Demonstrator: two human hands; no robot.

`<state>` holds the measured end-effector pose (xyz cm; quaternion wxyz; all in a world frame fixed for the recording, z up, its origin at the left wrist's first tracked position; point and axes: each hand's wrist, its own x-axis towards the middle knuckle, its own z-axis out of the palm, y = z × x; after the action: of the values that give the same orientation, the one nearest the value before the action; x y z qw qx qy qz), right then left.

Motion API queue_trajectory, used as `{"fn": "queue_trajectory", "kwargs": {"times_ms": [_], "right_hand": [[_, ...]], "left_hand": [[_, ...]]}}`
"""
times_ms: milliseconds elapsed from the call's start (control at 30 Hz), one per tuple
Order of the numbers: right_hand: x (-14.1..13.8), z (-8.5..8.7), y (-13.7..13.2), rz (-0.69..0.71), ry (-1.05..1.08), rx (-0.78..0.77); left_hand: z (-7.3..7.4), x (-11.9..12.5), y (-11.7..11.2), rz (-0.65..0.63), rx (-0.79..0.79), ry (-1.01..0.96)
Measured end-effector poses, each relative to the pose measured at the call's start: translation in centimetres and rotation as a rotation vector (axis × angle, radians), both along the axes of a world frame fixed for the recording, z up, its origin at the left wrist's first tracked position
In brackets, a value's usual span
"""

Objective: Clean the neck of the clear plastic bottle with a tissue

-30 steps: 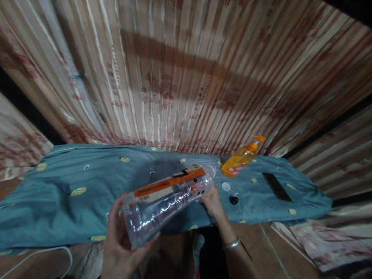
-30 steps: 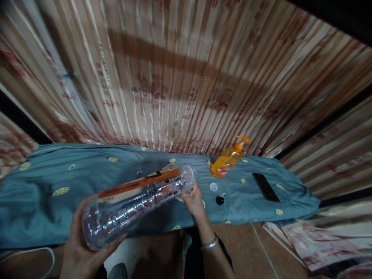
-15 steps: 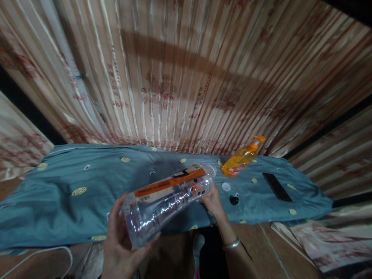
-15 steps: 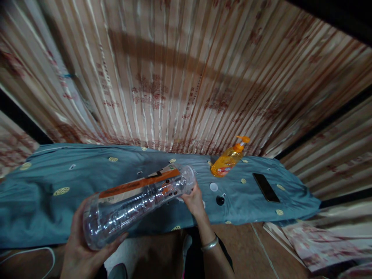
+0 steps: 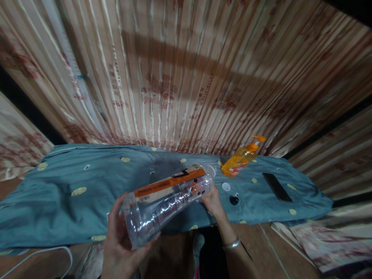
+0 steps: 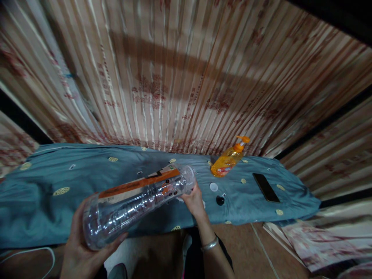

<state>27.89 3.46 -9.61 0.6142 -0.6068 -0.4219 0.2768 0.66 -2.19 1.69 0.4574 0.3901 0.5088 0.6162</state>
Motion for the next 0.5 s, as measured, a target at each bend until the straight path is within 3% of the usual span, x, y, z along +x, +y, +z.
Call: {"fn": "queue_trajectory", "kwargs": {"times_ms": [500], "right_hand": [[0.11,0.17,-0.03,0.001,-0.029,-0.029]], "left_hand": [[-0.1,-0.14,-0.06,-0.008,-0.013,0.032]]}}
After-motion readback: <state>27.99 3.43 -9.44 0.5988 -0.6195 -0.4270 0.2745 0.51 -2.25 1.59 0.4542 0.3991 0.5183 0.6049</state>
